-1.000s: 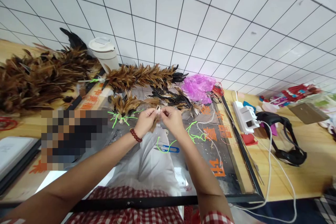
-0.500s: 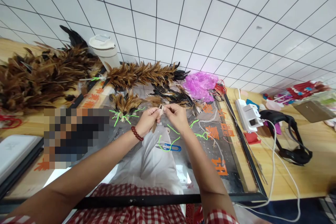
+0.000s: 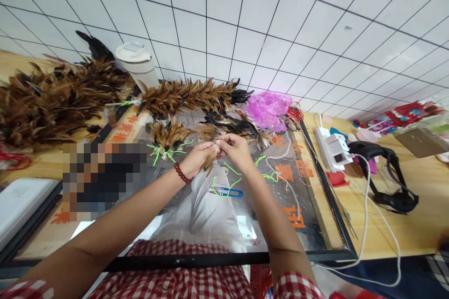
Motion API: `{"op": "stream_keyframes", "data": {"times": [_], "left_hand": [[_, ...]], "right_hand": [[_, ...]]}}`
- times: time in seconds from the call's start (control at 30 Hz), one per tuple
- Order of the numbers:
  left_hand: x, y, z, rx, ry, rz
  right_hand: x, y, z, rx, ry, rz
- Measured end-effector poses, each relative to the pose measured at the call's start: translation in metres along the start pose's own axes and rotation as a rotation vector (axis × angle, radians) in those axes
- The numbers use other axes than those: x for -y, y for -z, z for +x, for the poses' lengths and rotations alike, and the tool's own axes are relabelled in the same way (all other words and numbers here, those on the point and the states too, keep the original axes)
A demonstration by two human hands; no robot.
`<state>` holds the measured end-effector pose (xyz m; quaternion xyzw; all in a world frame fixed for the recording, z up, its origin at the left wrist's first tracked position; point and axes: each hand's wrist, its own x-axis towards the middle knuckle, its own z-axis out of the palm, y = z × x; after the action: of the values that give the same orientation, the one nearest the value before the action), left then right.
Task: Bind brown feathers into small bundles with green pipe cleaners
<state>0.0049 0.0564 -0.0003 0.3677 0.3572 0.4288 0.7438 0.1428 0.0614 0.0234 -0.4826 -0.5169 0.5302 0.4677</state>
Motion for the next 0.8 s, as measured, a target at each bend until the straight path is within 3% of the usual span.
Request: {"op": "stream_keyframes", "data": {"times": [0.23,0.43,0.67,0.8], "left_hand": [[0.004,0.006,0.002,0.050,0.014,-0.011],[-0.005,0.001,-0.002,0.052,-0.074,-0.079],[-0.007,-0.001,-0.005,0.085,-0.051,-0.051],[-0.004,-0.001,-0.005,0.116,-0.007,-0.084]], "right_hand": [[-0.003,0.001,-0.001,-0.061,0.096,-0.125],[0.000,0.007,0.001,-0.113,0.182,-0.289],[0.007,0.007,-0.001,-0.017,0.223,-0.203],[0.007,0.000,-0.005,0.141,0.046,0.012]]}}
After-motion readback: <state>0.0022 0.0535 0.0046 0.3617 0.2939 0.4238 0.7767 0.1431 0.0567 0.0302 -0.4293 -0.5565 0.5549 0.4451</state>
